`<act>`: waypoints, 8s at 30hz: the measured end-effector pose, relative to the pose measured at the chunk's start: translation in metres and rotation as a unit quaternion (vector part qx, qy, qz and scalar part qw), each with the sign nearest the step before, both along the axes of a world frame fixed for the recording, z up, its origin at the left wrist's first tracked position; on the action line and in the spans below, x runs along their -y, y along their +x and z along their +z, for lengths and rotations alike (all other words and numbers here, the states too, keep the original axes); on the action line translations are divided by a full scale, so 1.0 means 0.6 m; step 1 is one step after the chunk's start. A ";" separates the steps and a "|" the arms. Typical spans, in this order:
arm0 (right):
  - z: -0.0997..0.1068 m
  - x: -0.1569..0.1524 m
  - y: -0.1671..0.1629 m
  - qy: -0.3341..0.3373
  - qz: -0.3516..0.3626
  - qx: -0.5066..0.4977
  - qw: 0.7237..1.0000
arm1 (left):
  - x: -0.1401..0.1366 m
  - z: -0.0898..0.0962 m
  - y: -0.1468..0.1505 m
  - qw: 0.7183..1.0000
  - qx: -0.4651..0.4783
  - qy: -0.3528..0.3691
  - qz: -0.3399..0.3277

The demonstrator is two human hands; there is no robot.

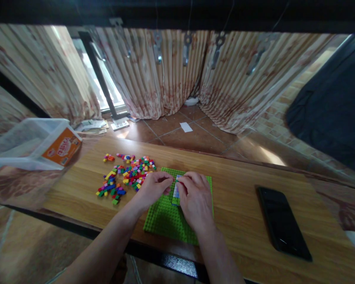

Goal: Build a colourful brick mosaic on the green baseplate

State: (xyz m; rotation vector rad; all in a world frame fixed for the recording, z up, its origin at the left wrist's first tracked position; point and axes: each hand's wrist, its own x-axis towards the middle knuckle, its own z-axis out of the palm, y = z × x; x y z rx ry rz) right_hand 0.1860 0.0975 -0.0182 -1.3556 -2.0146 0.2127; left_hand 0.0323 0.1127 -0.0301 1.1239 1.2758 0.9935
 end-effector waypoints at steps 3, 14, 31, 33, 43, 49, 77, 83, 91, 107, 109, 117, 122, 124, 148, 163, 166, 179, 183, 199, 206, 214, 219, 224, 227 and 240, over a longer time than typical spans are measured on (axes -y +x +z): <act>-0.002 -0.004 -0.006 0.007 -0.015 0.019 1.000 | 0.001 -0.007 0.001 0.999 -0.023 0.030 -0.004; -0.001 -0.001 -0.026 -0.003 -0.068 0.000 0.998 | 0.021 0.015 0.002 0.932 -0.282 0.223 -0.041; -0.013 -0.009 -0.011 -0.055 -0.095 -0.095 0.989 | 0.023 0.016 0.004 0.894 -0.368 0.246 -0.066; -0.015 -0.011 -0.012 -0.059 -0.093 -0.099 0.989 | 0.023 0.017 0.004 0.888 -0.383 0.245 -0.072; -0.013 -0.012 -0.013 -0.083 -0.096 -0.119 0.985 | 0.024 0.019 0.005 0.860 -0.434 0.253 -0.092; -0.016 -0.013 -0.011 -0.099 -0.105 -0.134 0.980 | 0.021 0.020 0.004 0.850 -0.443 0.261 -0.113; -0.017 -0.018 -0.012 -0.114 -0.104 -0.174 0.973 | 0.016 0.022 -0.003 0.882 -0.392 0.245 -0.095; -0.021 -0.019 -0.001 -0.165 -0.085 -0.270 0.945 | 0.006 0.015 -0.017 0.948 -0.258 0.182 -0.042; -0.019 -0.019 -0.001 -0.175 -0.100 -0.293 0.935 | 0.010 0.022 -0.022 0.963 -0.206 0.154 -0.080; -0.026 -0.020 0.003 -0.166 -0.081 -0.274 0.944 | 0.008 0.006 0.004 0.971 -0.178 0.155 -0.041; -0.027 -0.021 0.004 -0.164 -0.077 -0.266 0.947 | 0.008 0.003 0.005 0.970 -0.181 0.156 -0.042; -0.023 -0.017 0.003 -0.164 -0.077 -0.258 0.949 | 0.009 0.006 0.006 0.965 -0.202 0.162 -0.041; -0.022 -0.016 0.004 -0.164 -0.075 -0.254 0.950 | 0.013 0.011 0.009 0.960 -0.224 0.162 -0.033; -0.024 -0.017 0.005 -0.164 -0.075 -0.253 0.950 | 0.015 0.012 0.009 0.959 -0.231 0.162 -0.032; -0.009 -0.002 0.000 -0.062 -0.017 -0.165 0.984 | 0.013 0.041 0.000 0.983 0.175 -0.049 0.004; -0.009 -0.001 0.005 -0.032 -0.006 -0.061 0.998 | 0.002 -0.009 -0.008 0.998 -0.050 0.036 -0.016; -0.011 0.000 0.000 -0.033 -0.021 -0.063 0.997 | 0.008 -0.002 -0.005 0.992 -0.103 0.069 -0.029; -0.017 -0.005 0.001 -0.069 -0.039 -0.132 0.988 | 0.042 0.025 0.001 0.864 -0.440 0.219 -0.106; -0.017 -0.007 0.006 -0.093 -0.030 -0.166 0.981 | 0.046 0.028 0.003 0.841 -0.481 0.214 -0.125; -0.016 -0.012 -0.004 -0.085 -0.061 -0.159 0.982 | 0.052 0.034 0.014 0.813 -0.524 0.198 -0.157; -0.021 -0.014 -0.004 -0.084 -0.059 -0.157 0.982 | 0.048 0.031 0.018 0.817 -0.521 0.191 -0.157; -0.034 -0.015 0.007 -0.099 -0.048 -0.151 0.982 | 0.051 0.022 0.019 0.823 -0.514 0.206 -0.127; -0.047 -0.019 0.015 -0.098 -0.057 -0.145 0.983 | 0.047 0.016 0.018 0.829 -0.508 0.199 -0.126; -0.055 -0.019 0.019 -0.101 -0.054 -0.139 0.984 | 0.040 0.016 0.006 0.844 -0.493 0.183 -0.102; -0.056 -0.017 0.018 -0.097 -0.052 -0.140 0.984 | 0.034 0.017 -0.013 0.850 -0.500 0.157 -0.052; -0.047 -0.017 0.004 -0.088 -0.027 -0.147 0.985 | 0.023 0.016 -0.072 0.822 -0.564 0.076 0.027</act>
